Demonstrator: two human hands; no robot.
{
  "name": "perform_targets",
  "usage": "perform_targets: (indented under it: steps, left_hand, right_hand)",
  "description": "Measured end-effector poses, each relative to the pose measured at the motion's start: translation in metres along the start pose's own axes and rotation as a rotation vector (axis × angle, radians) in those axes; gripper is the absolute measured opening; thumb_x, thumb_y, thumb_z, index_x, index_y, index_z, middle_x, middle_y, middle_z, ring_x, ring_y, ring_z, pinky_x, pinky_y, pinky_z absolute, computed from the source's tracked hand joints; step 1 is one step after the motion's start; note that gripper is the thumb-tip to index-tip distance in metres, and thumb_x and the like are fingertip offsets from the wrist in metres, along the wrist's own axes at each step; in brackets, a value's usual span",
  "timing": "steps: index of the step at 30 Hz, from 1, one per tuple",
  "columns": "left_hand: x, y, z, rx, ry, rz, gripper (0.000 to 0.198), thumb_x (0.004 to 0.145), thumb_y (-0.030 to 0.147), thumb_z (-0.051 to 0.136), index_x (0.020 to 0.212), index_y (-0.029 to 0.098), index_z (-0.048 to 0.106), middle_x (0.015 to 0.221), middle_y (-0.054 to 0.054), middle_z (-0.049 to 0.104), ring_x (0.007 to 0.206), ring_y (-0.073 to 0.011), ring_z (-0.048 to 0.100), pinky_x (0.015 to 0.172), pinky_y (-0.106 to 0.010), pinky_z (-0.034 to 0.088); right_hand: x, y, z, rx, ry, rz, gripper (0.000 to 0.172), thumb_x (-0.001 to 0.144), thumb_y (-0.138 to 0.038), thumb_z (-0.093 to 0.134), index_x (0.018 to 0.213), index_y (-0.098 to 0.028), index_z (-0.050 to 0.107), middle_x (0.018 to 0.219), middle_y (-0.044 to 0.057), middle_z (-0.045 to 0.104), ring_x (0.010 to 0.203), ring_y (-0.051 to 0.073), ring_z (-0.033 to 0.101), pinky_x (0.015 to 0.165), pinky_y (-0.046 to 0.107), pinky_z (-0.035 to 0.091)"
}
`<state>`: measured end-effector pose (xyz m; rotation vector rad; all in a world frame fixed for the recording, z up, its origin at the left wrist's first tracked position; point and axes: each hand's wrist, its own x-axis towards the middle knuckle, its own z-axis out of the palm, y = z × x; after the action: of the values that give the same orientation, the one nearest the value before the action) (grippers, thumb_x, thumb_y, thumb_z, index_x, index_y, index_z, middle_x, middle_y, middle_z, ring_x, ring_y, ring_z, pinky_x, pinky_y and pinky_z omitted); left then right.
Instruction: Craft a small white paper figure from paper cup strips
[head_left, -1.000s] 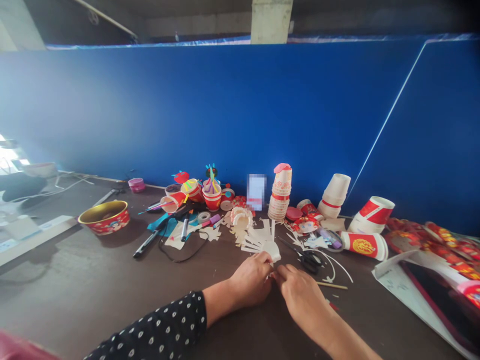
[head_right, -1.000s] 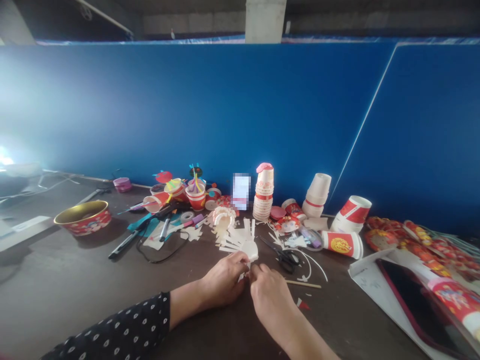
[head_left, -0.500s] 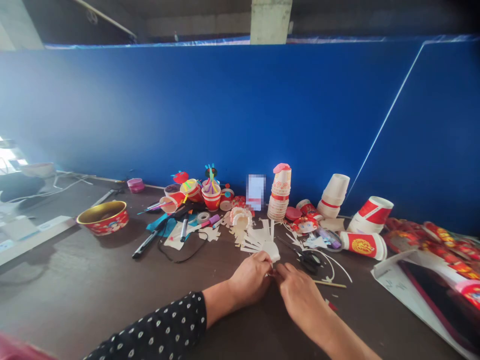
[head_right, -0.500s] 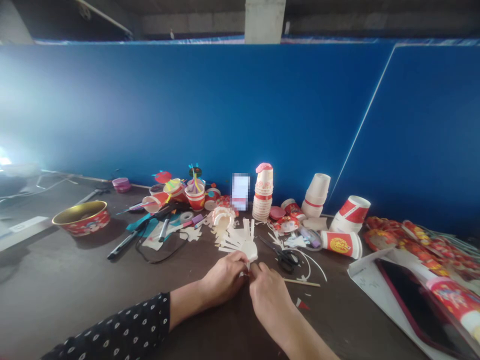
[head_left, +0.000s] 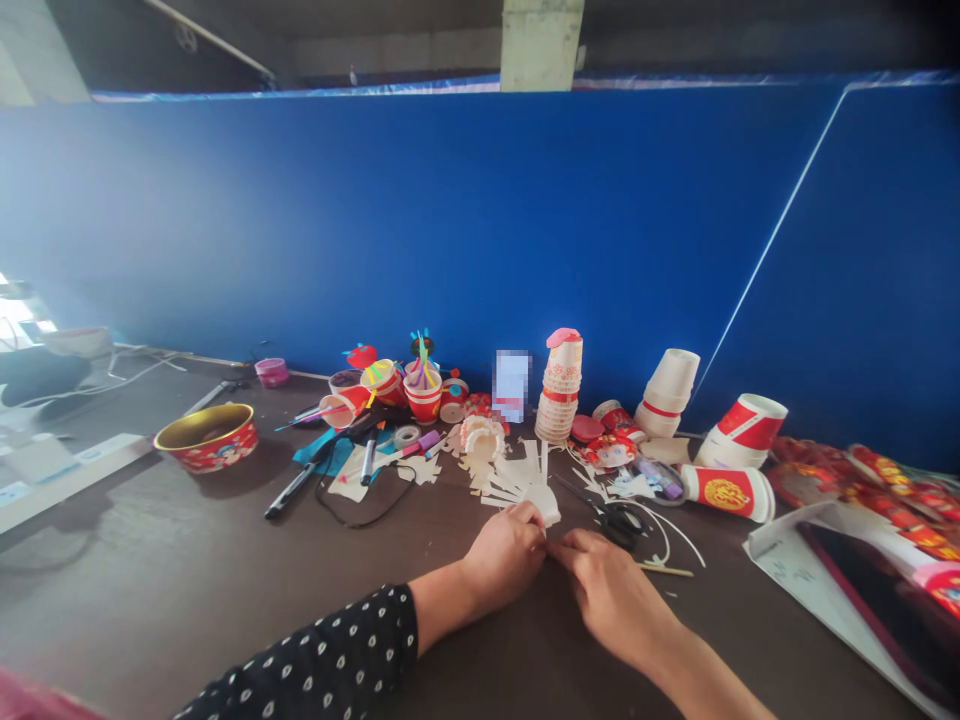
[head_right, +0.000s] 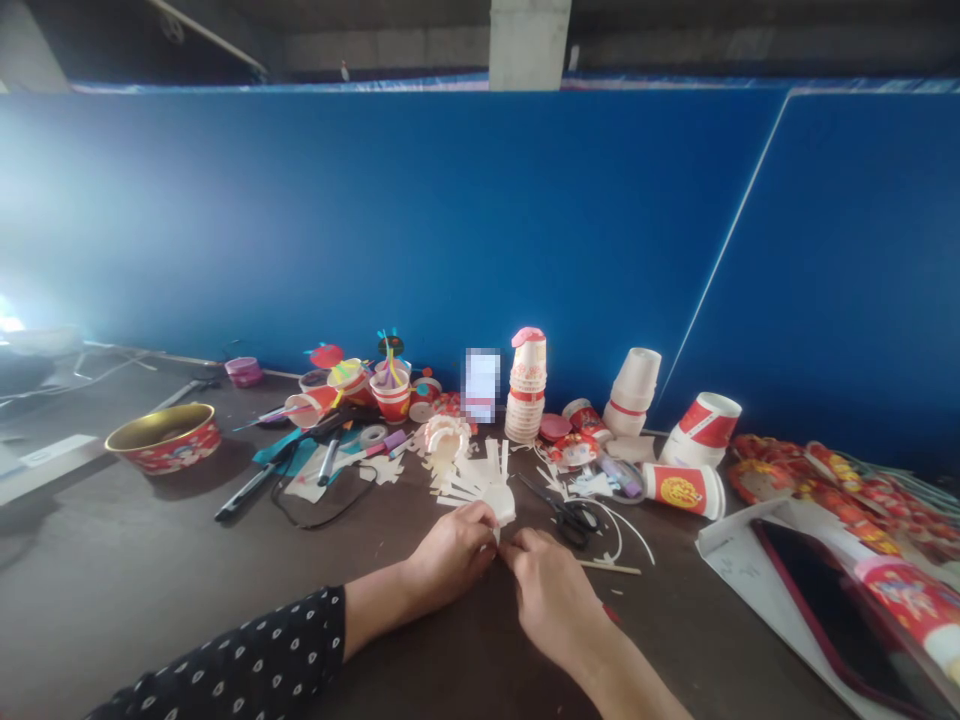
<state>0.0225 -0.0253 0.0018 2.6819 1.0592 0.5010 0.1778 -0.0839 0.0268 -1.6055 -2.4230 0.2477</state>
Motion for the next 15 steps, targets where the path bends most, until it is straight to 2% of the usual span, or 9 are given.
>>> perform_targets:
  steps: [7,15]
  left_hand:
    - [-0.0012,-0.0021,0.0043,-0.026,0.045,0.018,0.015,0.076,0.007,0.048,0.070,0.011,0.061,0.092,-0.009,0.059,0.084,-0.0176,0.055,0.076,-0.027,0.048]
    - [-0.0043,0.0011,-0.0010,-0.091,0.053,0.009,0.016,0.067,0.003,0.046,0.070,0.012,0.059,0.089,-0.009,0.057,0.086,-0.0182,0.053,0.077,-0.026,0.047]
  right_hand:
    - [-0.0007,-0.0067,-0.0040,-0.071,-0.019,-0.025,0.036,0.089,-0.015,0.029,0.093,-0.018,0.065,0.092,0.008,0.060,0.085,0.018,0.053,0.073,0.026,0.038]
    - [0.0007,-0.0040,0.0018,-0.082,-0.001,-0.014,0.040,0.090,-0.015,0.026,0.093,-0.019,0.065,0.093,0.008,0.061,0.086,0.018,0.052,0.078,0.028,0.039]
